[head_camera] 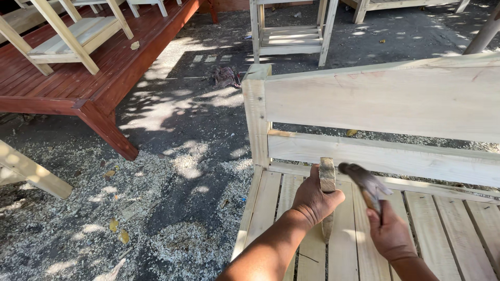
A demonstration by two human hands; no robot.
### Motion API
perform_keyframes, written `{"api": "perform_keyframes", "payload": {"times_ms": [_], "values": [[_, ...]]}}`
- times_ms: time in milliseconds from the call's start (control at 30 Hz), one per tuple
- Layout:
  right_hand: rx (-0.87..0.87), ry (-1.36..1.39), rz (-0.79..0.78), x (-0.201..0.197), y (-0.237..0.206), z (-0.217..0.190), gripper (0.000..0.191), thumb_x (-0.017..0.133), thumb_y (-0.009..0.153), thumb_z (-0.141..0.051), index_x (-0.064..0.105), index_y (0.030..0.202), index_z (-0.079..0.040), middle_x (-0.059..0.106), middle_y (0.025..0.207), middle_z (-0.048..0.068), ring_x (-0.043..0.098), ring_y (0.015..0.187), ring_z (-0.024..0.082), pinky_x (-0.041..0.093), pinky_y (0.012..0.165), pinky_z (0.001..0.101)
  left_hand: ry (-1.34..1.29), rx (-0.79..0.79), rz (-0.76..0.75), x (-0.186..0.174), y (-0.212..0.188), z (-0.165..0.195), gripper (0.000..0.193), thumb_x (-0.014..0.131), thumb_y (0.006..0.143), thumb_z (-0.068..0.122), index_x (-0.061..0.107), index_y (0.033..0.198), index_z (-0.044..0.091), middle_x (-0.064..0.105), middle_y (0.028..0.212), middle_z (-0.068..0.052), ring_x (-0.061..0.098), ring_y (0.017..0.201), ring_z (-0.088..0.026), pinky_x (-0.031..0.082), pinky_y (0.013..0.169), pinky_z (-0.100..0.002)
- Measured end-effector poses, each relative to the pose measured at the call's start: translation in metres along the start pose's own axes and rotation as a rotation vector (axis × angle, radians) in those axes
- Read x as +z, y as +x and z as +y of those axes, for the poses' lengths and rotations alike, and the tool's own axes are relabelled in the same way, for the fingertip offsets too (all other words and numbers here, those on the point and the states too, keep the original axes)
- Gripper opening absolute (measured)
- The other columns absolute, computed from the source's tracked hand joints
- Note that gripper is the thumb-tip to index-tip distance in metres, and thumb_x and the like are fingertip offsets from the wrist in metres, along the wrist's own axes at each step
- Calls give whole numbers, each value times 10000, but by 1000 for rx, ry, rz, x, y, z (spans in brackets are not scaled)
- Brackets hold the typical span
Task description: The person hammers nails into the frame of an unfinished wooden bench, taking nails from a pink bowl and using a small wood block to press and hold nails while striking them with a claw hammer. They reposition along the bench rail, driving several nails in sequence.
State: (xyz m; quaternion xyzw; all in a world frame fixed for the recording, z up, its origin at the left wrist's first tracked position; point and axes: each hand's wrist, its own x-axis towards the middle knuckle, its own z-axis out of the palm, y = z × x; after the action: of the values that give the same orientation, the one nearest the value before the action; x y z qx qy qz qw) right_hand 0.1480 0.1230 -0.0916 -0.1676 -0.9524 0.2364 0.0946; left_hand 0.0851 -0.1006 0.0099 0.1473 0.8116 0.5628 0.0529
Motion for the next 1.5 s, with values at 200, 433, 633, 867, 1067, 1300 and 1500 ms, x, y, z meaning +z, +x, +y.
{"api": "perform_keyframes", "payload": {"times_ms": [200, 433, 633, 867, 1067, 1300, 1500], "values": [[135, -78, -138, 2, 10, -21, 448, 462, 1026, -541, 586, 1144, -127, 726, 773, 232, 709, 811, 456, 542, 750, 578, 33, -11, 3, -5, -1, 0, 594, 642, 728, 288, 430, 1226, 44, 701, 913, -237, 686, 925, -437, 560, 826, -457], [-157, 276, 255, -12, -1, -33, 435, 447, 1006, -483, 525, 1186, -94, 681, 721, 194, 694, 704, 449, 529, 664, 537, -53, -18, -8, -9, -4, 1, 546, 634, 702, 292, 475, 1153, 28, 725, 879, -221, 718, 886, -410, 572, 830, -442], [272, -61, -151, 15, 12, -26, 485, 441, 1069, -537, 595, 1087, -78, 715, 799, 223, 693, 855, 470, 526, 755, 578, 57, 0, 5, -3, 3, -1, 603, 637, 720, 289, 440, 1231, 38, 708, 914, -230, 689, 924, -430, 556, 846, -453], [47, 101, 79, -28, 2, -51, 414, 486, 1051, -474, 569, 1088, -70, 692, 733, 209, 695, 735, 447, 530, 702, 549, 15, -4, 10, -2, 0, -2, 635, 641, 701, 286, 439, 1250, 40, 714, 928, -226, 699, 923, -419, 564, 854, -450], [-116, 429, 340, -31, 8, -57, 372, 500, 1068, -387, 527, 1195, -38, 643, 721, 176, 668, 641, 370, 524, 610, 442, -16, -14, -23, -6, 3, 4, 609, 639, 696, 283, 443, 1211, 24, 724, 922, -217, 714, 913, -402, 569, 856, -440], [400, 24, -277, 0, 24, -28, 565, 418, 1047, -559, 602, 1199, -46, 729, 796, 247, 759, 671, 429, 604, 647, 518, -19, 5, -13, -5, 3, 3, 599, 626, 715, 283, 432, 1221, 28, 717, 915, -223, 697, 909, -421, 563, 832, -459], [142, 62, 41, -18, 10, -17, 566, 409, 1054, -571, 605, 1131, -45, 694, 806, 224, 690, 742, 448, 524, 708, 564, 52, -17, 8, 2, 5, -2, 578, 623, 712, 290, 444, 1203, 43, 717, 906, -225, 693, 906, -431, 565, 823, -474]]}}
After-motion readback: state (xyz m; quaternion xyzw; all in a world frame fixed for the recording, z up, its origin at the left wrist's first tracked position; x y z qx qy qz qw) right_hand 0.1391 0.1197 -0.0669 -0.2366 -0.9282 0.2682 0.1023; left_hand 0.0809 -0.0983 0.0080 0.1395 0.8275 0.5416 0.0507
